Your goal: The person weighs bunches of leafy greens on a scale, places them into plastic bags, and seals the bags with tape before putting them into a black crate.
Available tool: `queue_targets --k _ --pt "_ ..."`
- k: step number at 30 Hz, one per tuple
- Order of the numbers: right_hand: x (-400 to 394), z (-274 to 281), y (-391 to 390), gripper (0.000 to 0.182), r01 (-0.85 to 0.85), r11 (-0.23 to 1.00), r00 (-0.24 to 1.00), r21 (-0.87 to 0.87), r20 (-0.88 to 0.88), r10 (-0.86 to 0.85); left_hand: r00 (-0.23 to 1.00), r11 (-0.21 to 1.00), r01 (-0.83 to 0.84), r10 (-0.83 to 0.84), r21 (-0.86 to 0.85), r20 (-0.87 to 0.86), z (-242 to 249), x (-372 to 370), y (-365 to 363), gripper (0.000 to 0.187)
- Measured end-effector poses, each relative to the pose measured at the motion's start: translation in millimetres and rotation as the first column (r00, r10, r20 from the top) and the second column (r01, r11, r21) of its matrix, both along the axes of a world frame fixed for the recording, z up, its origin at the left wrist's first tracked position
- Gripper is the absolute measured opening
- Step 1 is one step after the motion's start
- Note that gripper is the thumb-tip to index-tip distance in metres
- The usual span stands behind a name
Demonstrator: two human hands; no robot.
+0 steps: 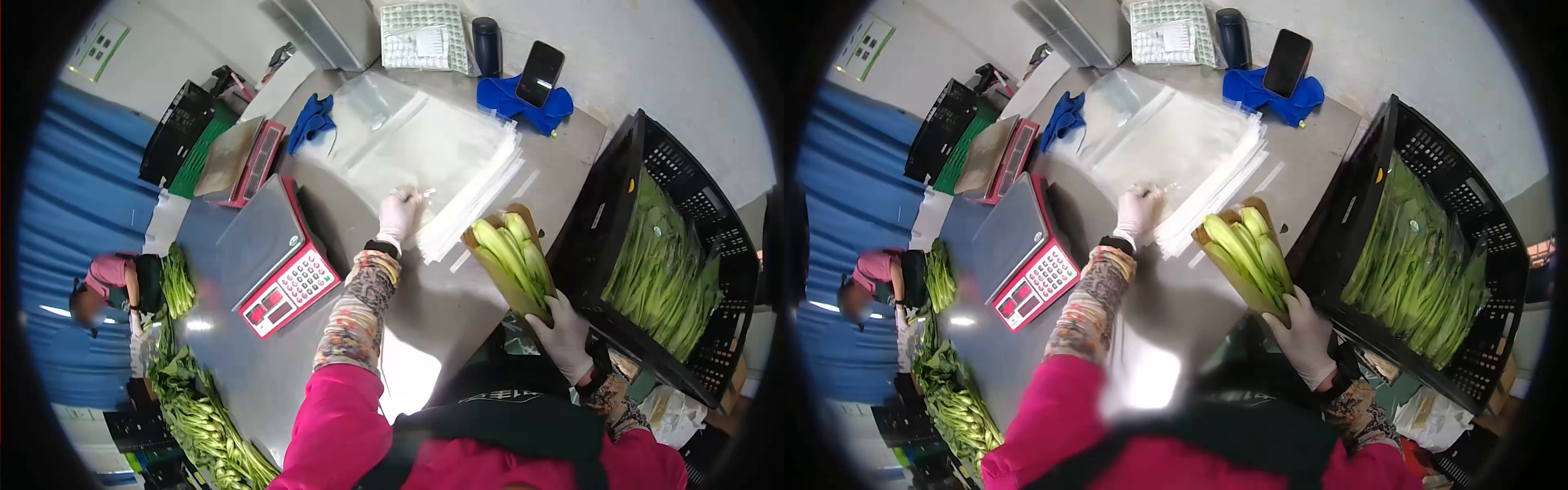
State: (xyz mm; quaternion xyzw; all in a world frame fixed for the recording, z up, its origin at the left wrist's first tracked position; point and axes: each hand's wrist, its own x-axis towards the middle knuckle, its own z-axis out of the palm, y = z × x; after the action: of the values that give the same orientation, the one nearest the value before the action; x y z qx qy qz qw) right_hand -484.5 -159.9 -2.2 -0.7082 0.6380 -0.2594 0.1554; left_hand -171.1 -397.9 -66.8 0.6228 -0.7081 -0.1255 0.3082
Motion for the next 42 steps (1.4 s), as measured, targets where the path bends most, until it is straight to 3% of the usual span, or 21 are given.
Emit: queue_targets --k 3,5,6,11,19,23,24,25,26,27,28,29,32,33,34,35,36,39,40,41,42 --pt "-2.4 -0.1 6.4 0.040 -0.017 1.000 0.990 -0.003 0.137 0.017 0.904 0.961 -0.215 0.129 -0.173 -0.408 71.8 -6.8 19.3 0.012" --pt "2.3 4.4 8.7 0.039 -0.038 0.999 0.978 0.023 0.207 0.033 0.985 0.987 0.154 -0.151 0.035 -0.088 54.5 -0.7 23.7 0.018" --pt "9.3 11.0 9.3 0.037 -0.066 0.998 0.975 0.008 0.215 0.063 0.925 0.931 0.114 -0.226 0.346 0.306 36.1 -3.4 28.5 0.016" --pt "23.5 28.2 -18.2 0.029 -0.149 0.987 0.972 0.060 0.194 0.135 0.989 0.994 0.099 -0.092 0.053 -0.117 82.0 -9.0 62.4 0.012" --pt "53.6 33.2 -23.9 0.028 -0.165 0.986 0.985 0.009 0.044 0.164 0.930 0.922 0.351 -0.324 -0.165 0.172 119.4 -38.3 152.2 0.013" --pt "76.0 54.1 1.8 0.031 -0.255 0.967 0.966 0.002 0.042 0.254 0.994 0.954 0.089 -0.101 -0.288 -0.028 119.2 -22.4 169.3 0.013" --pt "85.2 57.5 8.5 0.028 -0.237 0.971 0.970 0.020 0.060 0.235 0.963 0.941 0.175 -0.103 -0.288 0.249 138.9 -19.2 190.3 0.009" --pt "89.3 56.1 15.5 0.025 -0.231 0.972 0.971 0.045 0.076 0.227 0.972 0.962 0.213 -0.226 -0.169 -0.062 138.5 -24.1 206.7 0.010" --pt "91.8 47.5 16.4 0.026 -0.225 0.965 0.974 0.132 0.044 0.221 0.854 0.859 0.362 -0.461 -0.362 -0.240 99.3 -34.5 210.1 0.010" --pt "91.8 34.1 14.8 0.028 -0.216 0.952 0.975 0.217 0.000 0.221 0.829 0.874 0.403 -0.474 -0.270 -0.298 114.6 -48.2 243.3 0.012" --pt "93.7 24.0 16.8 0.028 -0.239 0.953 0.970 0.184 -0.002 0.243 0.824 0.802 0.495 -0.556 -0.333 -0.115 114.7 -56.7 258.0 0.017" --pt "94.9 19.9 19.7 0.028 -0.257 0.958 0.966 0.124 0.012 0.257 0.764 0.750 0.641 -0.603 -0.163 0.230 131.6 -70.5 273.0 0.021" --pt "94.5 12.6 26.7 0.028 -0.309 0.950 0.950 -0.032 0.043 0.310 0.858 0.794 0.498 -0.395 -0.349 0.327 113.1 -70.9 311.4 0.021" --pt "95.1 0.7 28.6 0.028 -0.331 0.938 0.939 -0.098 0.066 0.338 0.880 0.890 0.313 -0.403 -0.331 -0.250 120.5 -51.2 325.7 0.020" --pt "88.6 -27.5 14.4 0.029 -0.375 0.912 0.916 -0.169 0.083 0.392 0.605 0.962 0.167 -0.274 -0.217 -0.747 128.1 -32.3 334.7 0.019" --pt "68.8 -87.4 -14.9 0.029 -0.481 0.843 0.859 -0.241 0.061 0.508 0.942 0.928 0.118 -0.217 -0.353 -0.256 133.1 -2.3 336.2 0.016" --pt "149.4 14.3 41.8 0.032 -0.394 0.886 0.884 -0.245 0.162 0.438 0.828 0.874 -0.204 -0.087 -0.442 -0.553 138.2 23.9 352.5 0.018" --pt "188.3 67.1 70.8 0.062 -0.337 0.923 0.940 0.183 0.015 0.341 0.630 0.719 -0.608 0.179 -0.336 -0.756 146.6 103.5 389.1 0.079" --pt "189.1 52.6 78.0 0.043 -0.720 0.564 0.693 -0.405 -0.375 0.616 0.520 0.690 -0.665 0.154 -0.285 -0.840 145.4 119.7 393.3 0.101" --pt "207.6 56.6 86.2 0.043 -0.736 0.538 0.674 -0.412 -0.367 0.641 0.437 0.755 -0.608 0.061 -0.245 -0.897 130.9 139.1 395.6 0.120" --pt "227.9 66.7 96.3 0.041 -0.638 0.724 0.767 -0.263 -0.132 0.628 0.358 0.755 -0.606 -0.022 -0.251 -0.933 124.7 150.6 396.0 0.118"
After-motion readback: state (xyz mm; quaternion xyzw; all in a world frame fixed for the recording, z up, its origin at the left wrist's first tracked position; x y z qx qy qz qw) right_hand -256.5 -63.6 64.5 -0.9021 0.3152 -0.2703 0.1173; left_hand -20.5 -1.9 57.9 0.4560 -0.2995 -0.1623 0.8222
